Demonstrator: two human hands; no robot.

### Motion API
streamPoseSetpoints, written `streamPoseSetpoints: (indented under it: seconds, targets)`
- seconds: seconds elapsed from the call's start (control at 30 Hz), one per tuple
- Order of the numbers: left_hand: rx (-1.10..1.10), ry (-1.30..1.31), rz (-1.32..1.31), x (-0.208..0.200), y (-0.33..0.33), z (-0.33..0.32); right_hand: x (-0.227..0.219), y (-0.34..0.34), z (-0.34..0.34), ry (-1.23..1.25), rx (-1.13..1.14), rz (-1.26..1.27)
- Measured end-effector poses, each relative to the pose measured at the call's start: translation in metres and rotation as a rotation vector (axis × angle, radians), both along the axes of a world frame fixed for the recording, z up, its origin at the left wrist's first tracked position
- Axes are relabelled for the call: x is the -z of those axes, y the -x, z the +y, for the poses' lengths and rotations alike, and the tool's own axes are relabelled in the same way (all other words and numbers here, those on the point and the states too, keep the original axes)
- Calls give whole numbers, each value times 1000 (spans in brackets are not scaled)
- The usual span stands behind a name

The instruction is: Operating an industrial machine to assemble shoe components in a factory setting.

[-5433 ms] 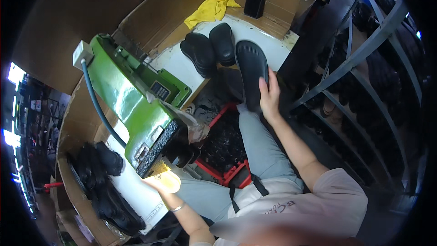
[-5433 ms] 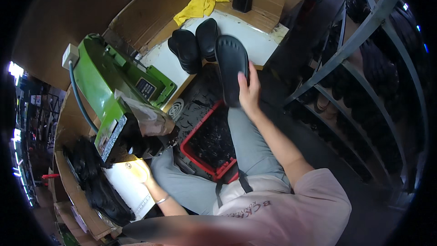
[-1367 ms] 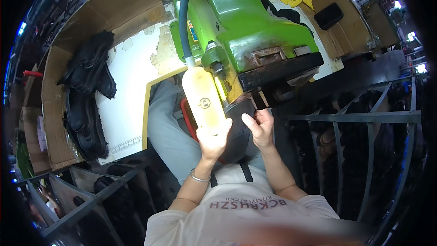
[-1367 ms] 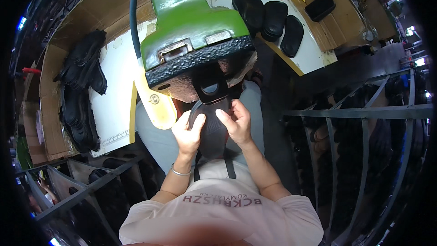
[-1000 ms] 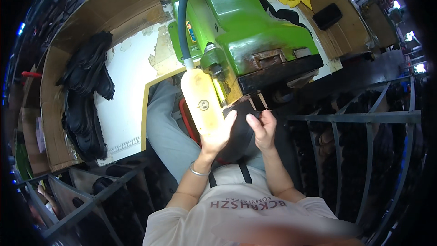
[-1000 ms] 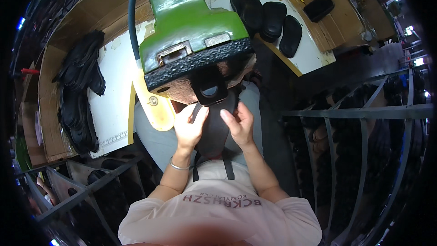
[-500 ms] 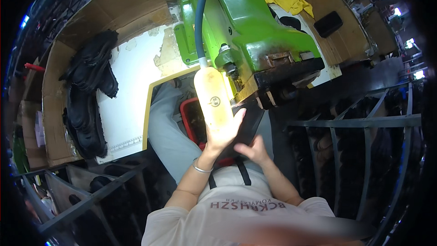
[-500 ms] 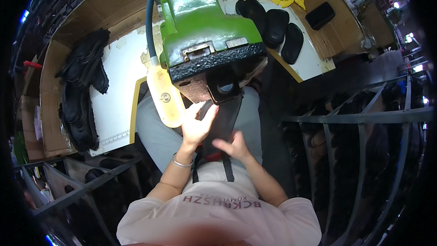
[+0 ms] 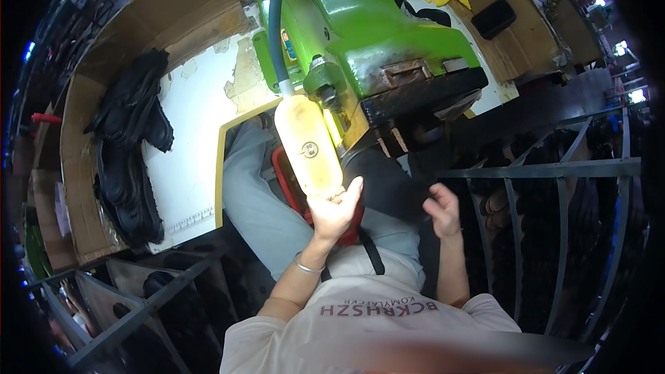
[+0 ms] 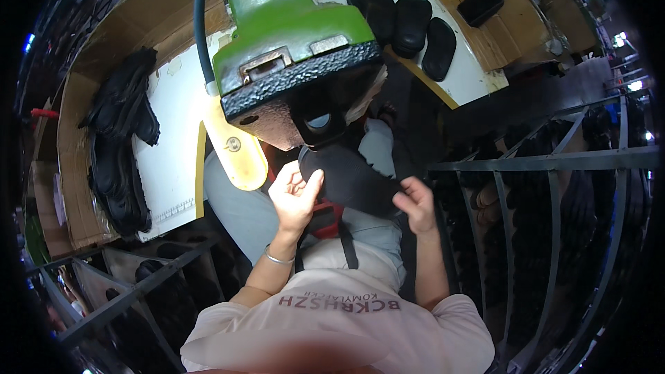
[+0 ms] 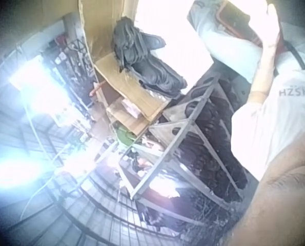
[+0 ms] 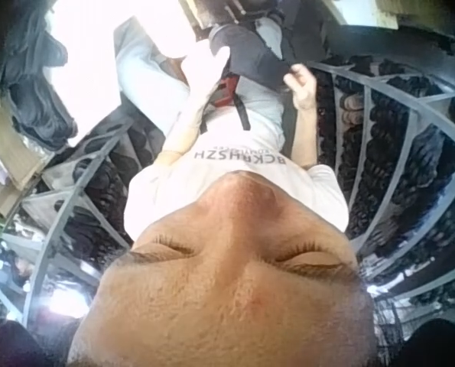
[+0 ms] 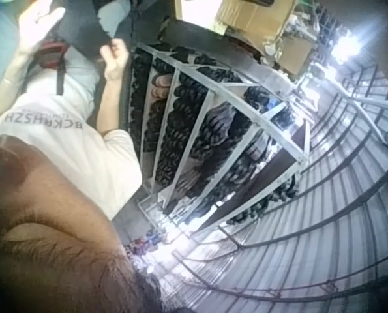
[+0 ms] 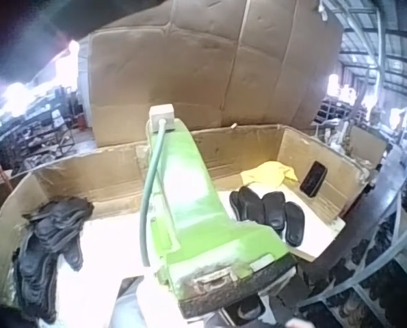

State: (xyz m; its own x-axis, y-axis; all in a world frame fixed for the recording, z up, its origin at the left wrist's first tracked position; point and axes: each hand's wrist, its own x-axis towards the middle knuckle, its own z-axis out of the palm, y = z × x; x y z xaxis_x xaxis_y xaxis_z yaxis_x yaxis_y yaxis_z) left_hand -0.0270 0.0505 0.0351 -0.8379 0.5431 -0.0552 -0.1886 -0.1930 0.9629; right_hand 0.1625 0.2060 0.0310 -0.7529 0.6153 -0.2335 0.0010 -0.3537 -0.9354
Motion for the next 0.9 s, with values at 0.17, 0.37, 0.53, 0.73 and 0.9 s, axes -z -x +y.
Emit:
streamPoseSetpoints:
  seconds: [0.17, 0.37, 0.53, 0.73, 0.9]
  targets:
    - [71, -52, -51, -18, 3, 14, -24, 30, 42, -163, 292, 55]
    - [1, -29, 149, -21, 32, 13, -57, 99, 62, -246, 238, 105]
    - [117, -18, 280, -45, 67, -28, -54, 121, 47, -207, 37, 189]
    - [46, 59, 155, -43, 89, -78, -57, 140, -8, -373, -52, 310]
    - [75, 71, 8, -8, 79, -118, -63, 159, -38, -185, -28, 304]
